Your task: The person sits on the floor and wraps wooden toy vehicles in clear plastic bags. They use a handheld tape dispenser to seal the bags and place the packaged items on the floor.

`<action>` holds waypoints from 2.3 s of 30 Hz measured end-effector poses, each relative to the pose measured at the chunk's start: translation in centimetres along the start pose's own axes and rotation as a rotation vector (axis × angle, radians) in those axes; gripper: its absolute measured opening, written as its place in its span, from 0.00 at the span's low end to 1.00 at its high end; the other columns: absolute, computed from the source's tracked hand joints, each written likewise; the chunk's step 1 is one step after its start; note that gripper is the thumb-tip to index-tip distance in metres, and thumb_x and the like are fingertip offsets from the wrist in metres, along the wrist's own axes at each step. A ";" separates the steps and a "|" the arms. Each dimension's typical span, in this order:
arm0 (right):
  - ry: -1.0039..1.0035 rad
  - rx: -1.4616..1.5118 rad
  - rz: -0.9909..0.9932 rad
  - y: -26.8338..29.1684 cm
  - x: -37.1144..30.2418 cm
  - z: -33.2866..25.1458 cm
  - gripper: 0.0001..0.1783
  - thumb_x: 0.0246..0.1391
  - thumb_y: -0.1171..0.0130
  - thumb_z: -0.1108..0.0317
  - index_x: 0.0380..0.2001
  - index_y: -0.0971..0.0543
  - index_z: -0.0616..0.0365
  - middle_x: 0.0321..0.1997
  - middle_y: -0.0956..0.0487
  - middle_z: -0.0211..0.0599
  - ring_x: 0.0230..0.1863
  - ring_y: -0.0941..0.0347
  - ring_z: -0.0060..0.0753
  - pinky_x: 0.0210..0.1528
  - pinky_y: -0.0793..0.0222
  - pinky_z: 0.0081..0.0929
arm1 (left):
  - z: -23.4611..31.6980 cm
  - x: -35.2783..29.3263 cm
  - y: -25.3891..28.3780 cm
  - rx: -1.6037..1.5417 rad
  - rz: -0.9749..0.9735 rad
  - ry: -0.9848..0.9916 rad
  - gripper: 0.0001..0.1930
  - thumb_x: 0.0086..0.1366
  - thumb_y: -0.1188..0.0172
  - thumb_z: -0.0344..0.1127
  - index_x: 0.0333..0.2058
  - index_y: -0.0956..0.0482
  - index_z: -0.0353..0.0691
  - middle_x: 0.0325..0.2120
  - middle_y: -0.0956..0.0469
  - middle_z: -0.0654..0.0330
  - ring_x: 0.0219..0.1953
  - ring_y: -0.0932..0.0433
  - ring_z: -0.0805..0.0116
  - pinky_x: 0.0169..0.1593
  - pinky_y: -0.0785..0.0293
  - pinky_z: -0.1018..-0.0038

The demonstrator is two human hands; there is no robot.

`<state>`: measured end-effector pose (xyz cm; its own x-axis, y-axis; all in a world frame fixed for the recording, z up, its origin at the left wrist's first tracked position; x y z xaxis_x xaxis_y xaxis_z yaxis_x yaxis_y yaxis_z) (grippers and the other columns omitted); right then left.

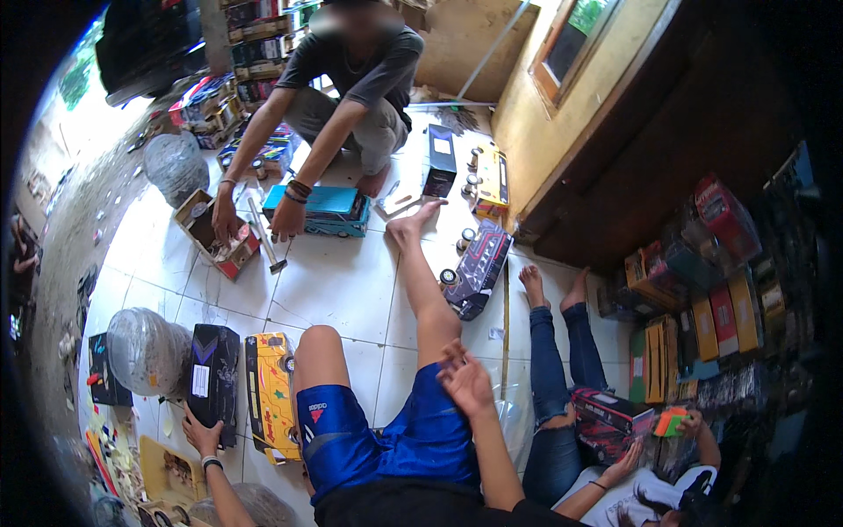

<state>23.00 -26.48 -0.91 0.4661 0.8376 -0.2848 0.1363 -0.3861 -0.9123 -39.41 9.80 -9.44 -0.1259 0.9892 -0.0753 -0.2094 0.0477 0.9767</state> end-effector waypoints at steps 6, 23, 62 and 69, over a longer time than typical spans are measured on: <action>0.251 -0.164 0.608 12.2 5.6 -7.2 0.22 0.66 0.44 0.64 0.62 0.24 0.54 0.54 0.19 0.40 0.48 0.22 0.34 0.49 0.23 0.40 | -0.3 -1.3 0.6 0.021 0.010 0.046 0.66 0.44 0.16 0.46 0.78 0.52 0.63 0.76 0.51 0.45 0.78 0.52 0.42 0.71 0.50 0.31; 0.496 -1.229 0.583 20.5 17.3 -8.1 0.13 0.55 0.28 0.65 0.40 0.16 0.61 0.35 0.16 0.27 0.36 0.24 0.20 0.35 0.30 0.25 | 2.0 -9.1 2.1 -0.116 0.075 -0.035 0.47 0.65 0.36 0.63 0.77 0.46 0.57 0.77 0.54 0.43 0.78 0.53 0.40 0.72 0.57 0.32; 0.365 -2.345 0.088 -31.1 15.9 -27.9 0.21 0.47 0.33 0.54 0.20 0.15 0.67 0.15 0.26 0.33 0.19 0.32 0.21 0.25 0.34 0.29 | 21.0 -14.0 8.1 -0.784 0.081 -0.371 0.11 0.68 0.44 0.25 0.46 0.17 0.31 0.52 0.18 0.46 0.54 0.19 0.51 0.61 0.27 0.63; 0.598 -2.377 -0.433 -41.2 12.6 -19.5 0.19 0.49 0.37 0.59 0.27 0.19 0.71 0.21 0.22 0.45 0.23 0.30 0.32 0.30 0.29 0.37 | 38.3 -24.5 6.4 -0.993 -0.546 -0.788 0.14 0.66 0.38 0.26 0.51 0.16 0.38 0.50 0.15 0.54 0.51 0.16 0.63 0.51 0.19 0.70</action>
<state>40.35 -7.56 38.81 0.1889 0.9640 0.1870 0.3356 -0.2424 0.9103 -0.53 -8.84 6.37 0.7021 0.7096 0.0594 -0.6935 0.6625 0.2833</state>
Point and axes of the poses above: each hand's wrist, its own x-axis towards the middle knuckle, its own y-axis out of the back of the hand, z = x × y, the point moved 6 cm from there along x, towards the middle knuckle
